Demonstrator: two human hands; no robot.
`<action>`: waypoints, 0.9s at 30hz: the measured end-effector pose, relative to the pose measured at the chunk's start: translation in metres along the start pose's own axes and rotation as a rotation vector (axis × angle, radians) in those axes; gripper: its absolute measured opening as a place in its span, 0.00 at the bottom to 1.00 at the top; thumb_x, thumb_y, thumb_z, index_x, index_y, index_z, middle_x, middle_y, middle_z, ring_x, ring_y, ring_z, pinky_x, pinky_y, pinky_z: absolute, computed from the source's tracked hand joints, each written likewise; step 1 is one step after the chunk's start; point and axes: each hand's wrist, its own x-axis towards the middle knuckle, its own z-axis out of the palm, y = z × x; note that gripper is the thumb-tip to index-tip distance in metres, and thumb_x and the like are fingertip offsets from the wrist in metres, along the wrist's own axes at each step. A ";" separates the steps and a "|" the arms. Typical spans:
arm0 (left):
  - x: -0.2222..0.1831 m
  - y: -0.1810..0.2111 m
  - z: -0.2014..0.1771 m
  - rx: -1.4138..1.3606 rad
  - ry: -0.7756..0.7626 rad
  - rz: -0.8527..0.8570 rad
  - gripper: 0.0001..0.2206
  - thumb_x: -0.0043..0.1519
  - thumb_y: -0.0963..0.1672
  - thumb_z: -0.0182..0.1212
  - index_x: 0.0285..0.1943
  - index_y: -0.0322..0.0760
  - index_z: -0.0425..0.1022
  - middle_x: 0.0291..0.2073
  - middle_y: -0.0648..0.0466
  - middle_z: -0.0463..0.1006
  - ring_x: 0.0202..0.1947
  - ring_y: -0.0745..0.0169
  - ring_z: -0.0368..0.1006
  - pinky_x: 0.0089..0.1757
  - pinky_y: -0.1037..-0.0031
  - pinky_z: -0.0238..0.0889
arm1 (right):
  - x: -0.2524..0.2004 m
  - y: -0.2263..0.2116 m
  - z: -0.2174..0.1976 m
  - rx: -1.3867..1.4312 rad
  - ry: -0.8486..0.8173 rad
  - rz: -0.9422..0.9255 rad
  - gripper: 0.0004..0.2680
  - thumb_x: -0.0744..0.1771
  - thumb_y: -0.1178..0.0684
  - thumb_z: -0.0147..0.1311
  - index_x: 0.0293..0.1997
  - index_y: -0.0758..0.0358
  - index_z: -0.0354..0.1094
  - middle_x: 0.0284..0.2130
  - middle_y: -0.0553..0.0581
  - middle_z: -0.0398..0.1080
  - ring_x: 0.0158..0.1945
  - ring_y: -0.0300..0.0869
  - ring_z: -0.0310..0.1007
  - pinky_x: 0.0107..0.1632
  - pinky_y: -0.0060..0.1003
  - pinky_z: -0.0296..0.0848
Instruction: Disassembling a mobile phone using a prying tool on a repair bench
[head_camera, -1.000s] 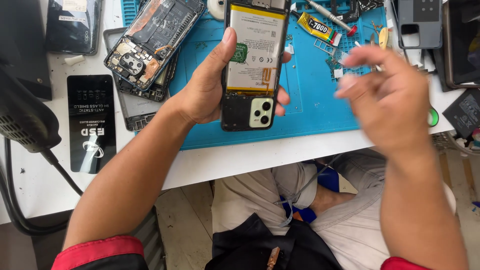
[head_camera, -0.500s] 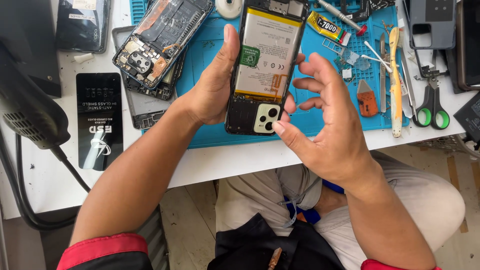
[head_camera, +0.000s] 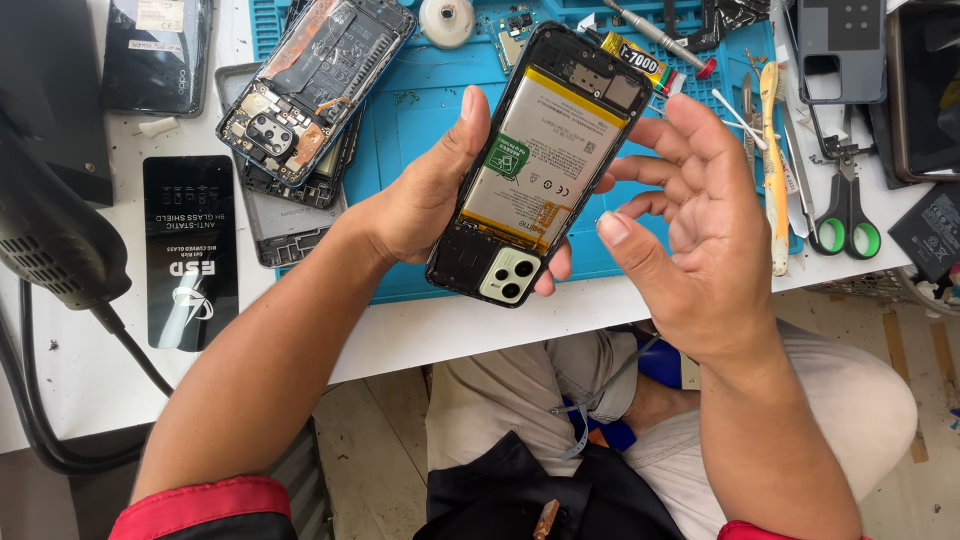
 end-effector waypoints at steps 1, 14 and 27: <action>0.000 -0.001 -0.002 0.000 -0.001 -0.001 0.52 0.48 0.66 0.50 0.77 0.32 0.56 0.64 0.44 0.67 0.39 0.38 0.78 0.40 0.50 0.75 | 0.000 0.000 0.000 -0.001 0.001 0.000 0.25 0.69 0.56 0.54 0.74 0.64 0.43 0.66 0.69 0.61 0.58 0.52 0.73 0.52 0.36 0.72; 0.002 -0.005 -0.005 -0.047 0.012 0.047 0.47 0.52 0.65 0.50 0.73 0.29 0.58 0.53 0.36 0.70 0.43 0.38 0.76 0.45 0.45 0.77 | -0.003 0.002 0.009 -0.049 -0.020 0.003 0.26 0.68 0.54 0.55 0.74 0.66 0.45 0.66 0.69 0.62 0.62 0.52 0.71 0.52 0.36 0.73; 0.012 -0.024 -0.017 -0.049 -0.017 0.279 0.38 0.64 0.60 0.48 0.74 0.31 0.57 0.61 0.37 0.73 0.60 0.42 0.74 0.65 0.46 0.67 | -0.006 -0.004 0.037 -0.310 0.003 0.178 0.44 0.58 0.37 0.68 0.74 0.73 0.40 0.61 0.69 0.61 0.62 0.49 0.66 0.58 0.41 0.76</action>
